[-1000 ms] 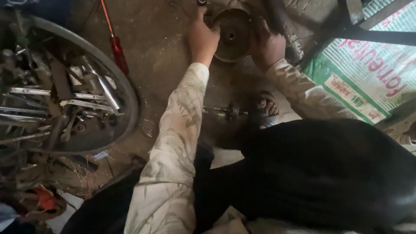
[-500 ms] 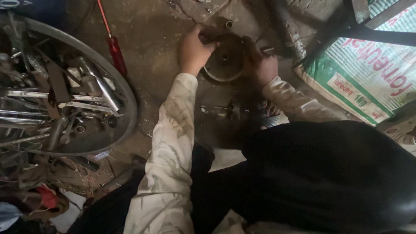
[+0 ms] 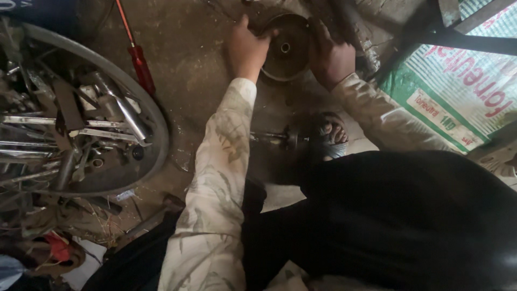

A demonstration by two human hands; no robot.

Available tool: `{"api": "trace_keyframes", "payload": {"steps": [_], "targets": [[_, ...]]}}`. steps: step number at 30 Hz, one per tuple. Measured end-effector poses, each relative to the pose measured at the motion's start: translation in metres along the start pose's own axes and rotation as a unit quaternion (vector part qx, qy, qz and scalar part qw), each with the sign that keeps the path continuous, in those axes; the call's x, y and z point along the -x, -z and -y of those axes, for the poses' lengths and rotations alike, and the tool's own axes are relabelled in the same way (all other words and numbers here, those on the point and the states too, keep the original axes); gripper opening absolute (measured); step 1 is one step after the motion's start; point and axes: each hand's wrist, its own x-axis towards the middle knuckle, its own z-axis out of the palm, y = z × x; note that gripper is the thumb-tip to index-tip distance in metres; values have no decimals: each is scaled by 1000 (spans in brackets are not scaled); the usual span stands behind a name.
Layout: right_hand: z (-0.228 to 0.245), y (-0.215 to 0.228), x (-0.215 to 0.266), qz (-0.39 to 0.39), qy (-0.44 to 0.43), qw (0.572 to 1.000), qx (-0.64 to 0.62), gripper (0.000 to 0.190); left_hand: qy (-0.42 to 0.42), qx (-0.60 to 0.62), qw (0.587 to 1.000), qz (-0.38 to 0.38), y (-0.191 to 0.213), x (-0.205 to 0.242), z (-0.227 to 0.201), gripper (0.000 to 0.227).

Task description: The person sits on the floor and uses a hammer and a metal rod to strike a circular metal component, likely to dislodge a stuck part. The person repeatedly hammers the component, flips it over, and continues striking it until a smaller inner ring separates from the main body.

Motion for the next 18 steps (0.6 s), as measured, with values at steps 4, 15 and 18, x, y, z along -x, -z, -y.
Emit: {"api": "trace_keyframes", "payload": {"steps": [4,15,18], "targets": [[-5,-4,12,-30,15,999,-34,33,-49,-40,997,-35,3,-9,1,83],[-71,-5,86,90,141,978,124,36,-10,-29,1000,4,21,4,-21,76],[-70,8,84,137,119,979,88,29,-58,-62,996,-20,10,1,-16,82]]}}
